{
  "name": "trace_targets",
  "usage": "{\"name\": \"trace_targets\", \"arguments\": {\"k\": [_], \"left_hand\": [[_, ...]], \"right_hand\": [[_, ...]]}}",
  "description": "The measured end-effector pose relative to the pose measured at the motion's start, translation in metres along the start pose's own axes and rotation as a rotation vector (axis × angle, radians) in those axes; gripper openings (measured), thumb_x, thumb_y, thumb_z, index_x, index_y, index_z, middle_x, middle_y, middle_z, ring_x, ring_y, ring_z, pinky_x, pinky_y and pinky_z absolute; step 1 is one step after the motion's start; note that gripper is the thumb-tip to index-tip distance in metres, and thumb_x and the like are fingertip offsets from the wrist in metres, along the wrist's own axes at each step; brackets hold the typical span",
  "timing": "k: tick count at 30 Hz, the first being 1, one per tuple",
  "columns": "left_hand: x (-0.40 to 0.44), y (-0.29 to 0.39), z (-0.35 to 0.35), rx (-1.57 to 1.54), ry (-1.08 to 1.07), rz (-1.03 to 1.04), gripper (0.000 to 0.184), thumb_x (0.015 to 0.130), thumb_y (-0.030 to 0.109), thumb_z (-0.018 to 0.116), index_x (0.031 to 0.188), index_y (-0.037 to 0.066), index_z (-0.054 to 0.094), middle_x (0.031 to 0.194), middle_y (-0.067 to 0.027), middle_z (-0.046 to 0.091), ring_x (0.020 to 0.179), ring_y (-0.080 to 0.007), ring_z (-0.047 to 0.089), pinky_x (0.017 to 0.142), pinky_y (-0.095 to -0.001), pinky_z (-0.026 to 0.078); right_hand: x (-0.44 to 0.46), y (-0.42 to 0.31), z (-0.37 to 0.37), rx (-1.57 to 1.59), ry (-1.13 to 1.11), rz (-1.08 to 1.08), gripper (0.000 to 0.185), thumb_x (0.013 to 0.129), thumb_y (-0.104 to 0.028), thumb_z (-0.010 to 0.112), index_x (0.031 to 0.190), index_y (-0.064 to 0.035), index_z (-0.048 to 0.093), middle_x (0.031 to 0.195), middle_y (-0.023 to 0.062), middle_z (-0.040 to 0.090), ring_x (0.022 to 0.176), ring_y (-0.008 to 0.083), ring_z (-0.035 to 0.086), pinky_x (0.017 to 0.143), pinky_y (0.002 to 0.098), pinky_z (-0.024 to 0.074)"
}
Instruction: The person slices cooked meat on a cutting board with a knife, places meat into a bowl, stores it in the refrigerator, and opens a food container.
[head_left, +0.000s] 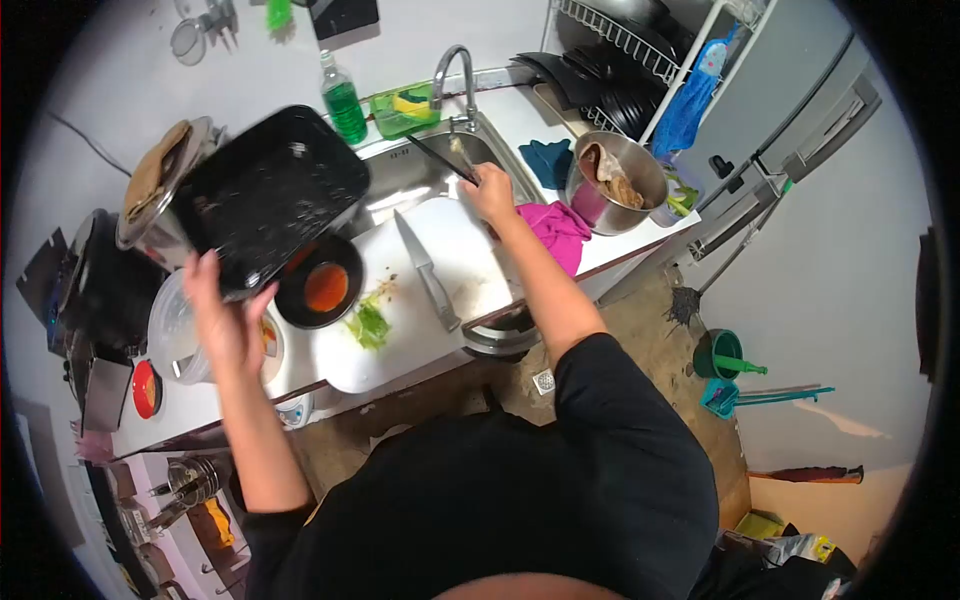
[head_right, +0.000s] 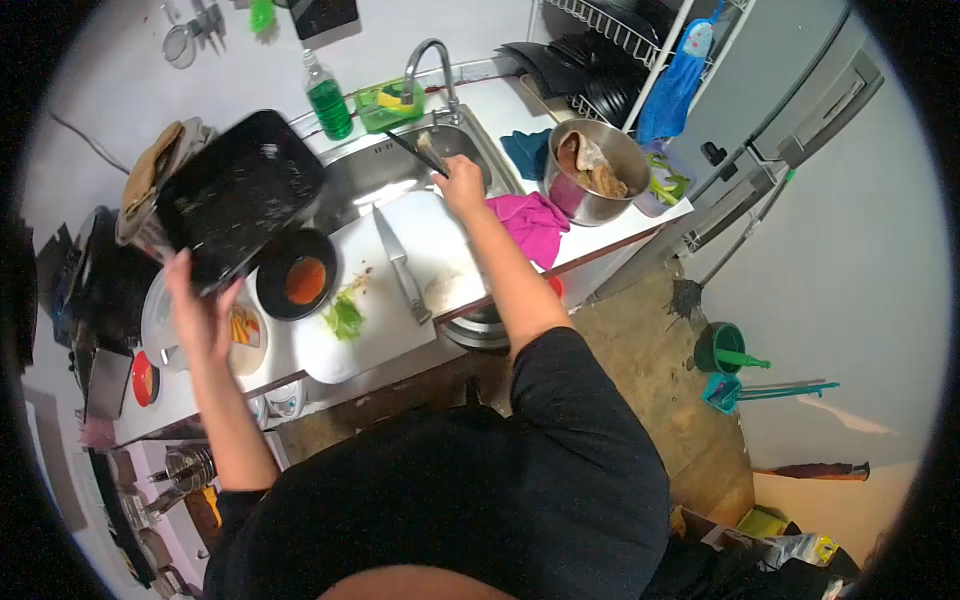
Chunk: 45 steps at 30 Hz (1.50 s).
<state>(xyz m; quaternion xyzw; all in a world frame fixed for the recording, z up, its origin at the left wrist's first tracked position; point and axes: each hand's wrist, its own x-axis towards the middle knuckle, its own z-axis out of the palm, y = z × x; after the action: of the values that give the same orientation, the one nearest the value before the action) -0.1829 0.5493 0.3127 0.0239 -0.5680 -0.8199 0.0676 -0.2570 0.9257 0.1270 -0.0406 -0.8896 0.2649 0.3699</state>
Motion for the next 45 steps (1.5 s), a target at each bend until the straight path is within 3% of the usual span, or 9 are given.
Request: {"name": "trace_targets", "arguments": {"k": [5, 6, 13, 18, 21, 23, 27, 35, 45], "left_hand": [[0.079, -0.135, 0.110, 0.002, -0.115, -0.305, 0.066, 0.085, 0.033, 0.058, 0.135, 0.011, 0.021, 0.139, -0.0155, 0.025, 0.118, -0.0328, 0.039, 0.072, -0.0490, 0.055], [0.086, -0.158, 0.139, 0.014, 0.014, -0.367, 0.042, 0.086, 0.029, 0.055, 0.120, 0.007, 0.043, 0.121, -0.0132, 0.045, 0.112, -0.0305, 0.047, 0.074, -0.0511, 0.054], [0.105, -0.311, 0.232, 0.281, 0.202, -0.464, 0.079, 0.085, 0.046, 0.058, 0.133, 0.004, 0.012, 0.126, -0.0228, 0.040, 0.108, -0.0332, 0.048, 0.072, -0.0479, 0.051], [0.014, -0.217, 0.161, 0.136, -0.641, -0.031, 0.023, 0.087, 0.026, 0.056, 0.094, 0.004, 0.060, 0.091, -0.0044, 0.059, 0.082, -0.0089, 0.053, 0.069, -0.0263, 0.044], [-0.049, -0.103, 0.080, 0.462, -0.445, 0.015, 0.013, 0.081, 0.014, 0.065, 0.078, 0.002, 0.065, 0.068, -0.0030, 0.062, 0.060, -0.0078, 0.059, 0.051, -0.0235, 0.045], [-0.048, -0.084, 0.002, 0.495, -0.002, 0.761, 0.003, 0.079, 0.006, 0.065, 0.077, 0.003, 0.063, 0.067, -0.0022, 0.059, 0.061, -0.0093, 0.056, 0.056, -0.0225, 0.045], [-0.017, -0.028, -0.152, 0.459, 0.748, 0.317, 0.035, 0.083, 0.028, 0.065, 0.106, 0.007, 0.048, 0.089, -0.0006, 0.049, 0.074, -0.0101, 0.049, 0.058, -0.0253, 0.046], [0.058, 0.005, -0.242, 0.189, 0.274, -0.266, 0.027, 0.077, 0.027, 0.068, 0.094, 0.007, 0.058, 0.075, -0.0029, 0.054, 0.056, -0.0110, 0.053, 0.051, -0.0175, 0.051], [0.029, 0.122, -0.271, 0.000, 0.132, 0.010, 0.026, 0.080, 0.022, 0.062, 0.100, 0.007, 0.058, 0.102, -0.0094, 0.063, 0.083, -0.0241, 0.065, 0.062, -0.0338, 0.058]], "right_hand": [[-0.026, -0.008, -0.046, 0.247, 0.240, 0.342, 0.023, 0.074, -0.020, 0.071, 0.086, -0.0001, 0.066, 0.079, 0.0157, 0.064, 0.072, 0.0317, 0.063, 0.069, 0.0374, 0.0488], [-0.040, -0.012, -0.058, 0.360, 0.247, 0.410, 0.024, 0.075, -0.020, 0.071, 0.086, 0.0003, 0.066, 0.079, 0.0150, 0.065, 0.072, 0.0281, 0.064, 0.069, 0.0349, 0.0491], [-0.149, -0.010, -0.121, 0.459, 0.108, 0.759, 0.020, 0.081, -0.015, 0.069, 0.089, 0.0026, 0.066, 0.078, 0.0047, 0.066, 0.073, 0.0102, 0.057, 0.068, 0.0272, 0.0469], [-0.182, -0.008, -0.119, 0.549, 0.113, 0.775, 0.014, 0.084, -0.012, 0.065, 0.085, 0.0025, 0.065, 0.070, 0.0014, 0.060, 0.063, 0.0083, 0.051, 0.058, 0.0241, 0.0424], [-0.170, -0.043, -0.126, 0.672, 0.033, 0.748, 0.012, 0.084, -0.012, 0.065, 0.083, 0.0002, 0.064, 0.057, -0.0043, 0.050, 0.046, 0.0027, 0.039, 0.041, 0.0201, 0.0262], [-0.162, -0.048, -0.129, 0.669, -0.051, 0.817, 0.012, 0.084, -0.011, 0.065, 0.084, 0.0009, 0.063, 0.061, -0.0035, 0.052, 0.052, 0.0042, 0.043, 0.046, 0.0207, 0.0327], [-0.146, -0.034, -0.119, 0.578, -0.107, 0.688, 0.015, 0.084, -0.012, 0.065, 0.084, 0.0026, 0.062, 0.071, -0.0025, 0.056, 0.066, 0.0065, 0.049, 0.061, 0.0218, 0.0401], [-0.141, -0.101, -0.127, 0.286, -0.384, 0.617, 0.024, 0.081, -0.017, 0.066, 0.096, 0.0020, 0.064, 0.071, 0.0009, 0.060, 0.066, 0.0073, 0.053, 0.062, 0.0234, 0.0430], [-0.195, -0.140, -0.139, 0.391, -0.499, 0.686, 0.025, 0.082, -0.021, 0.067, 0.094, -0.0001, 0.063, 0.065, -0.0015, 0.053, 0.060, 0.0055, 0.044, 0.054, 0.0232, 0.0373]]}}
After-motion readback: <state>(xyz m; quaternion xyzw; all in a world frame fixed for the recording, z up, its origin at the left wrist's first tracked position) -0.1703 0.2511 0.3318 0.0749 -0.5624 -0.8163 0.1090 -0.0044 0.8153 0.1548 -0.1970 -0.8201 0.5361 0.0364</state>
